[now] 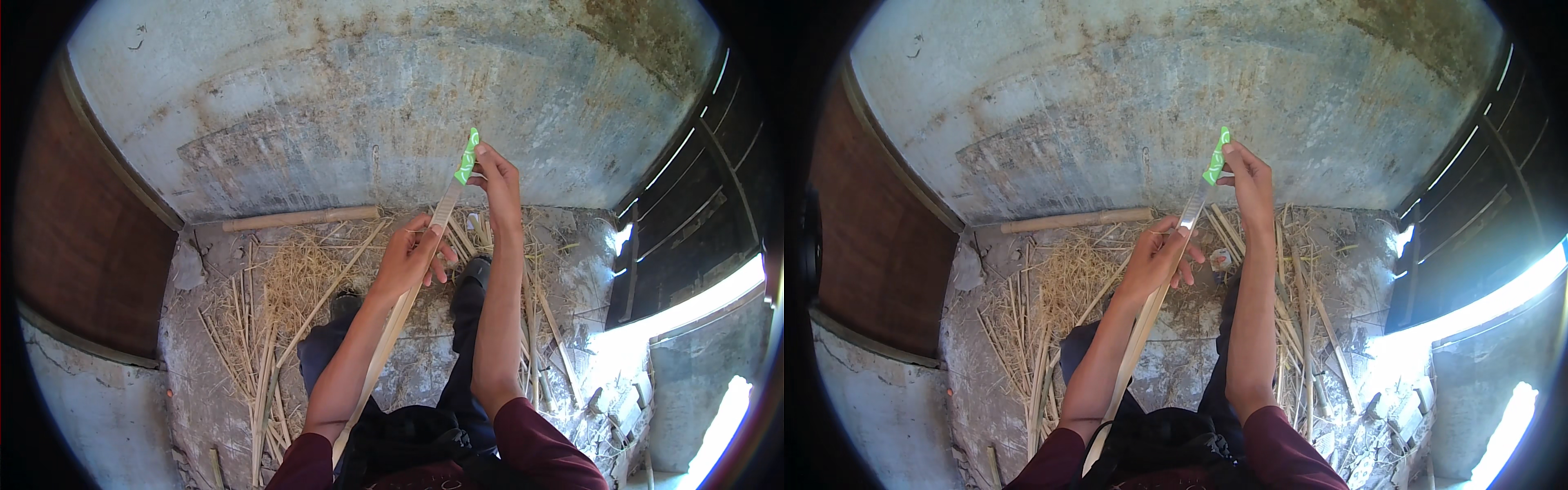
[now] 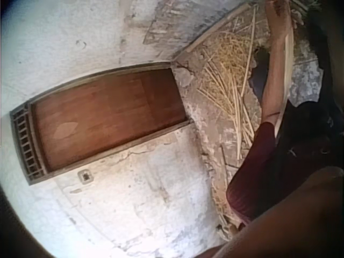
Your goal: The person uses a small knife to shave down the edges and surfaces of several long bamboo strips, removing thin layers of material to smooth them.
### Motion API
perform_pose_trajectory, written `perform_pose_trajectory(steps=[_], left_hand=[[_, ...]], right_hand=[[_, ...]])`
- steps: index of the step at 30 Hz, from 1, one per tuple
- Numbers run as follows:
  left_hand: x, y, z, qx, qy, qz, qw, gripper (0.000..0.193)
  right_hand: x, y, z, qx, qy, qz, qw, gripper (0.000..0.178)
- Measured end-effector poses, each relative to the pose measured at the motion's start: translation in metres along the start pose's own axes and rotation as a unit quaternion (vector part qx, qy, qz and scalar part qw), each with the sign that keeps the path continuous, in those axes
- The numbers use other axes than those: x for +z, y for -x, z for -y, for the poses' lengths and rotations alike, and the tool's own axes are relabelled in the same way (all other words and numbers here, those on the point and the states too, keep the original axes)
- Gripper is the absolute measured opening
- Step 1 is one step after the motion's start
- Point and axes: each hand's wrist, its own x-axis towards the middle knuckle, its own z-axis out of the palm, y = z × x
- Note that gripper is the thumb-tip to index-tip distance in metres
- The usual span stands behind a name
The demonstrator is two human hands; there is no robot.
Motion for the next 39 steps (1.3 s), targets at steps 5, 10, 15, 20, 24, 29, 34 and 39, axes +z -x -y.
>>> perform_pose_trajectory(steps=[5,10,15,20,24,29,34,39], left_hand=[[-0.003,0.000,-0.001,-0.004,0.017,-0.001,1.000,0.038],[-0.003,0.002,-0.001,0.008,0.022,0.000,1.000,0.039],[-0.007,0.002,-0.002,-0.001,0.087,0.020,0.996,0.037],[-0.009,0.003,-0.005,-0.004,0.129,0.034,0.991,0.035],[-0.008,0.004,-0.004,0.002,0.107,0.021,0.994,0.035],[-0.005,0.005,-0.008,0.001,0.058,0.006,0.998,0.036],[-0.005,0.004,-0.015,-0.028,0.035,0.008,0.999,0.037],[-0.007,0.000,-0.018,-0.060,0.034,0.009,0.998,0.040]], right_hand=[[0.002,0.003,0.007,0.012,-0.001,0.002,1.000,0.052],[-0.002,0.003,0.005,0.023,0.001,0.033,0.999,0.048],[-0.002,0.006,0.007,0.031,0.013,0.074,0.997,0.045],[0.001,0.009,0.012,0.025,-0.011,0.090,0.996,0.042],[0.002,0.009,0.012,0.022,0.001,0.091,0.996,0.040],[0.002,0.008,0.012,0.024,0.021,0.083,0.996,0.036],[0.007,0.009,0.013,0.015,0.072,0.054,0.996,0.031],[0.010,0.007,0.014,0.018,0.050,0.055,0.997,0.028]])
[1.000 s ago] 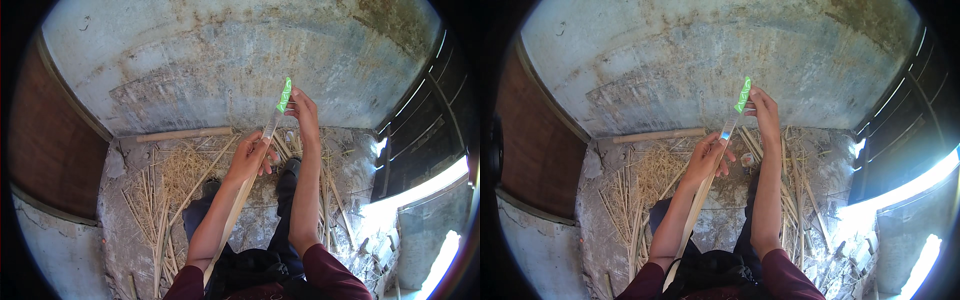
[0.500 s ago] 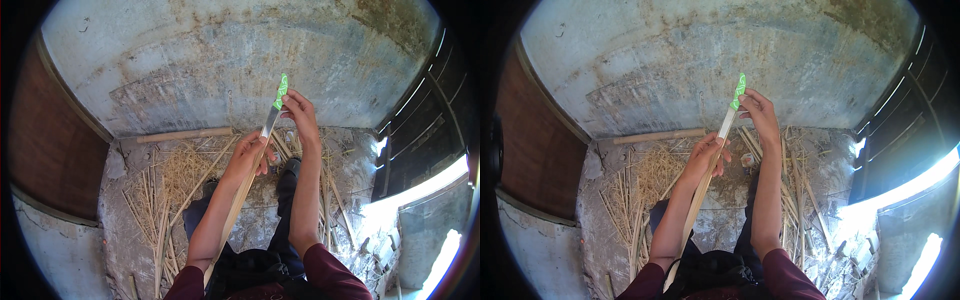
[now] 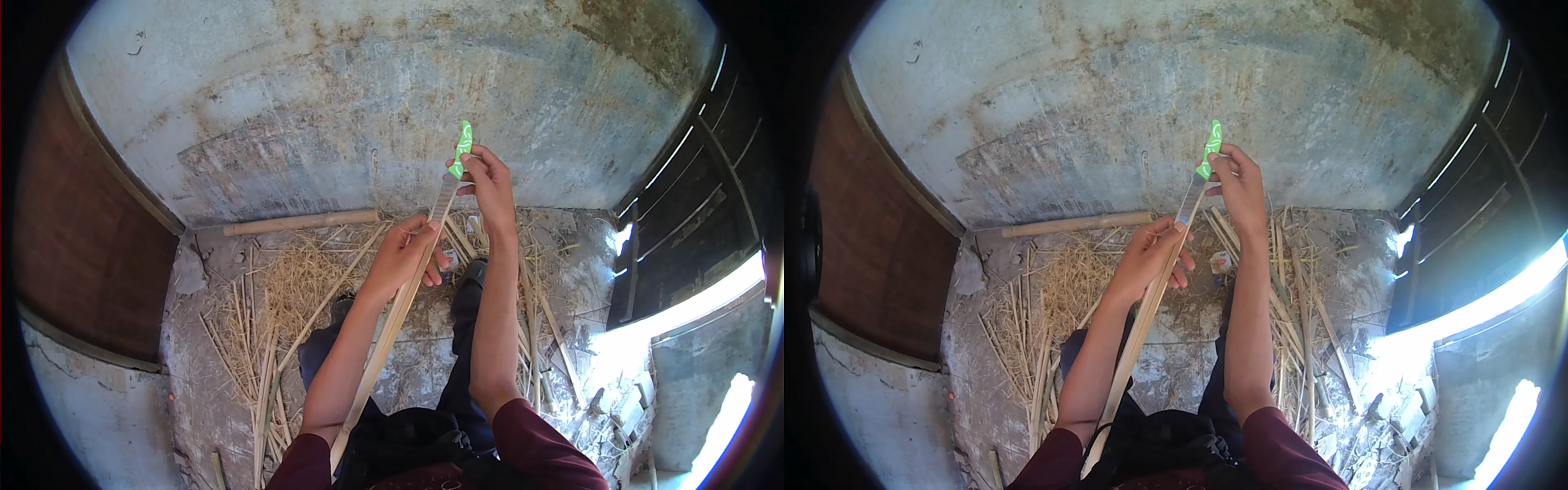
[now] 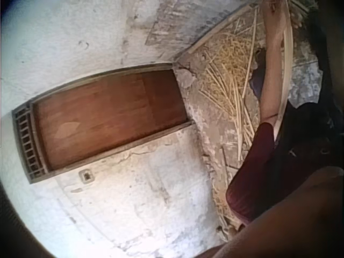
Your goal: The person uses a small knife to shave down the edges and surfaces of several long bamboo strips, removing thin layers of material to smooth them.
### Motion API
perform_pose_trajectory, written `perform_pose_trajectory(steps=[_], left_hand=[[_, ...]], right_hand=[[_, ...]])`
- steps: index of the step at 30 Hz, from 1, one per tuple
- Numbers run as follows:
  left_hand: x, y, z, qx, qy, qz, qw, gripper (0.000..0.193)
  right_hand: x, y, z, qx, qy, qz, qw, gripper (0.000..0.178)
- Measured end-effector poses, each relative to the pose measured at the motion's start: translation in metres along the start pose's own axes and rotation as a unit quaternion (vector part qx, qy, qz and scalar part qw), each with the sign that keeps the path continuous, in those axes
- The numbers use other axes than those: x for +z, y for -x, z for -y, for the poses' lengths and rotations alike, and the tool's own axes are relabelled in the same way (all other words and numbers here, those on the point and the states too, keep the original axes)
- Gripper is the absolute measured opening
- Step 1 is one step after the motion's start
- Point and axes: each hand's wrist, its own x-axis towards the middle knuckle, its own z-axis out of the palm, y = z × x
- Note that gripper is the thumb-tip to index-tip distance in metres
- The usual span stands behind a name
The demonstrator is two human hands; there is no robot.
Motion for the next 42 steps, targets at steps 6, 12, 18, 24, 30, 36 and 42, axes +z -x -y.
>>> perform_pose_trajectory(steps=[6,12,18,24,30,36,42], left_hand=[[0.004,-0.002,-0.011,-0.032,-0.050,-0.020,0.998,0.046],[0.010,-0.006,-0.010,-0.015,-0.067,-0.020,0.997,0.051],[0.012,-0.014,0.002,0.038,-0.055,-0.041,0.997,0.041],[0.014,-0.013,0.002,0.058,-0.056,-0.052,0.995,0.032],[0.011,-0.010,0.005,0.060,-0.048,-0.052,0.996,0.030],[0.015,0.006,-0.005,0.080,-0.062,-0.058,0.993,0.028],[0.024,0.037,-0.011,0.096,-0.115,-0.049,0.987,0.025]], right_hand=[[0.004,0.000,0.001,-0.021,-0.022,-0.051,0.998,0.027],[0.001,-0.002,-0.005,-0.064,0.025,-0.087,0.994,0.028],[0.000,-0.003,-0.007,-0.051,0.032,-0.075,0.995,0.029],[0.001,-0.003,-0.005,-0.034,0.029,-0.077,0.996,0.032],[0.012,0.008,0.012,-0.137,0.058,-0.130,0.980,0.046],[-0.002,0.015,0.033,-0.326,0.419,-0.032,0.847,0.073],[-0.009,0.034,0.062,-0.369,0.558,0.071,0.740,0.047]])
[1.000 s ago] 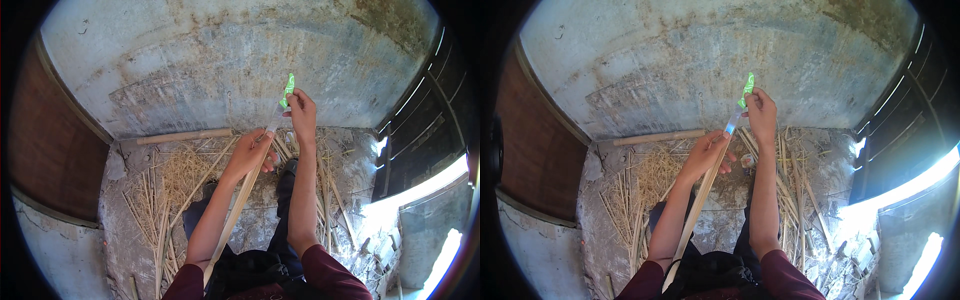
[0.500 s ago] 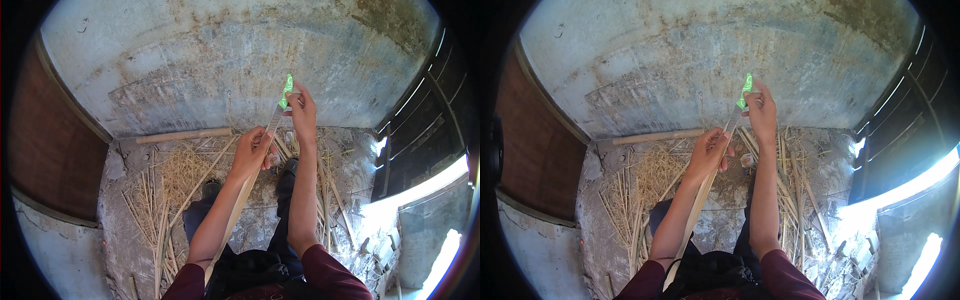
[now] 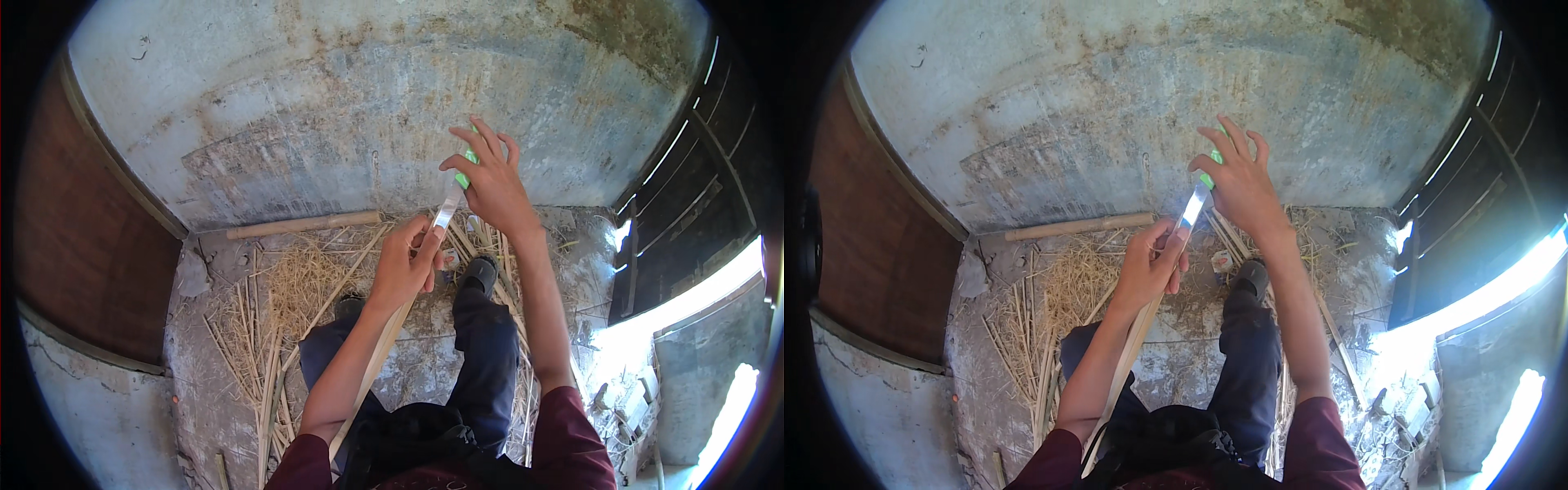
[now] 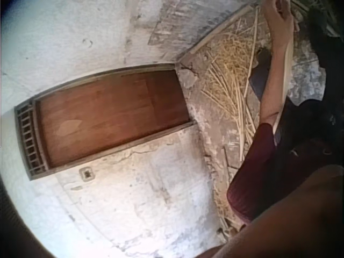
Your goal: The person uses a small knife to shave down the edges and surfaces of several long bamboo strips, removing thin layers of material to smooth them.
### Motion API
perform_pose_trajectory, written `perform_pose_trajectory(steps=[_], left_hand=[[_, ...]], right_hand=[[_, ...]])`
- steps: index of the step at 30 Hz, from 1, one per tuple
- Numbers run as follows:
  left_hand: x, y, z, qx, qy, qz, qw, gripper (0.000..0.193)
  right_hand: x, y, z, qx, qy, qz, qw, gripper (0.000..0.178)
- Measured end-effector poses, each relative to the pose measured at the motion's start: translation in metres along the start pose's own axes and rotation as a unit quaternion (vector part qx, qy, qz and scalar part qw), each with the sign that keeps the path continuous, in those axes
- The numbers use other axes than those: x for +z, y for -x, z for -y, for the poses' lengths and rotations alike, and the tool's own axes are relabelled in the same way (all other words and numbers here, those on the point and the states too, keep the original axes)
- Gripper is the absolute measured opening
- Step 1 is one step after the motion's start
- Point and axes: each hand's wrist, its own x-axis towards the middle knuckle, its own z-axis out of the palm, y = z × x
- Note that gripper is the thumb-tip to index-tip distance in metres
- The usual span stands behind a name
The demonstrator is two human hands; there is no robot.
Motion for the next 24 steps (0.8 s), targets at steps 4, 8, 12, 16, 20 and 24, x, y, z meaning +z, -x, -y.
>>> perform_pose_trajectory(steps=[4,8,12,16,20,24], left_hand=[[0.003,0.019,-0.003,-0.012,-0.020,0.021,1.000,0.026],[0.009,0.036,-0.001,-0.032,-0.031,0.052,0.998,0.026],[0.014,0.053,-0.007,-0.015,-0.077,0.072,0.994,0.029],[0.014,0.063,-0.004,-0.022,-0.083,0.084,0.993,0.034],[0.021,0.070,0.005,-0.047,-0.039,0.125,0.990,0.035],[0.028,0.082,0.003,-0.085,0.005,0.175,0.981,0.035]], right_hand=[[-0.018,0.019,-0.007,-0.057,0.060,0.032,0.996,0.034],[-0.039,0.043,-0.006,-0.048,0.086,0.079,0.992,0.030],[-0.061,0.084,-0.016,0.011,0.050,0.101,0.994,0.036],[-0.074,0.126,-0.023,0.258,-0.122,0.122,0.951,0.030],[-0.053,0.174,0.002,0.419,-0.512,0.005,0.750,0.039],[-0.033,0.187,0.055,0.431,-0.696,-0.079,0.569,0.047]])
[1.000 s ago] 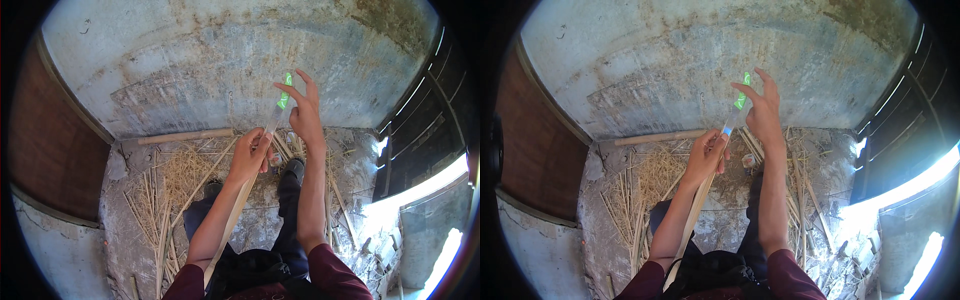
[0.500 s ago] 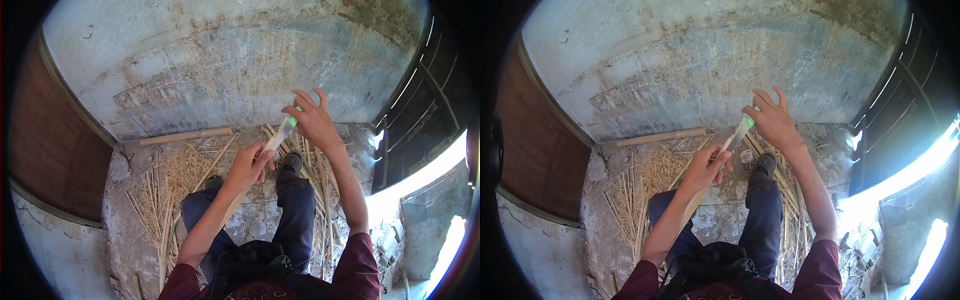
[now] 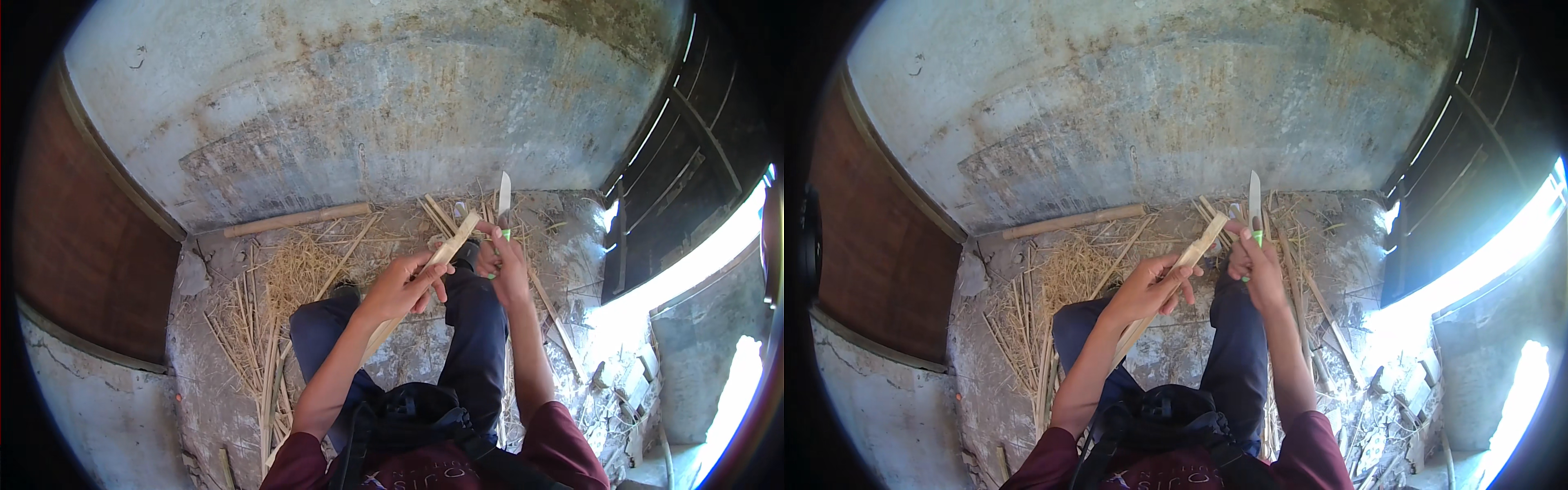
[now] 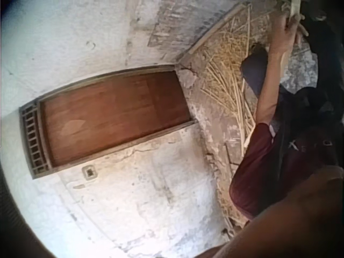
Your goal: The person uses a small knife to shave down the edges and surfaces of several long bamboo strips, removing thin layers of material to smooth them.
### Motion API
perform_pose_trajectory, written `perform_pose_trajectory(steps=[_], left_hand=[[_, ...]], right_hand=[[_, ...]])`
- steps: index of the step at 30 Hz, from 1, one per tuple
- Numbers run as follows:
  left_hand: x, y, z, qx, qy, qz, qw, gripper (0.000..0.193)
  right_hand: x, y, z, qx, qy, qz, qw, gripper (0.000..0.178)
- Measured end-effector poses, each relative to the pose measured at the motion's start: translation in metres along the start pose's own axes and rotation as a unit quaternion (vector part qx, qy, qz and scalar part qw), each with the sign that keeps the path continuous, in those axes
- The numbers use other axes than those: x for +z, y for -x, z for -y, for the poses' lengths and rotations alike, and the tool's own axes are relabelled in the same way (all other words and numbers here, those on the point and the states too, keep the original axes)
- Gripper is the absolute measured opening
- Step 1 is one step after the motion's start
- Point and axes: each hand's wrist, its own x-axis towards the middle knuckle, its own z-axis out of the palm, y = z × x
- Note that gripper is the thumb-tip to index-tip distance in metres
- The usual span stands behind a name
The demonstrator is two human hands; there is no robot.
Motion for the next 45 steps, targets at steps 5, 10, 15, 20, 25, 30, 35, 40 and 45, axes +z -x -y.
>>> perform_pose_trajectory(steps=[5,10,15,20,25,30,35,40,45], left_hand=[[0.011,0.005,-0.001,-0.008,-0.013,0.045,0.999,0.036],[0.021,0.013,0.008,0.031,0.024,-0.024,0.999,0.037],[0.007,0.019,0.002,-0.009,0.000,0.021,1.000,0.042],[0.003,0.024,0.014,0.067,-0.066,-0.064,0.994,0.044],[0.013,0.032,-0.014,0.039,-0.184,-0.149,0.971,0.041],[0.015,0.035,0.000,0.054,-0.175,-0.165,0.969,0.039],[0.020,0.035,0.004,0.085,-0.263,-0.170,0.946,0.047],[0.017,0.030,0.022,0.067,-0.234,-0.139,0.960,0.065],[0.016,0.046,0.017,0.106,-0.260,-0.146,0.949,0.080]], right_hand=[[0.033,0.008,-0.002,-0.018,-0.013,-0.021,1.000,0.039],[0.043,-0.002,-0.005,-0.027,-0.033,-0.006,0.999,0.031],[0.043,-0.007,-0.006,-0.034,0.016,0.020,0.999,0.034],[0.034,0.003,0.001,-0.074,0.125,0.016,0.989,0.031],[0.016,0.018,-0.004,-0.127,0.354,0.023,0.926,0.031],[0.022,0.029,0.002,-0.195,0.442,0.065,0.873,0.028],[0.024,0.028,0.002,-0.110,0.311,0.053,0.942,0.024],[0.042,0.016,-0.011,-0.070,0.211,0.035,0.974,0.029],[0.050,0.001,-0.018,0.008,0.103,0.087,0.991,0.024]])
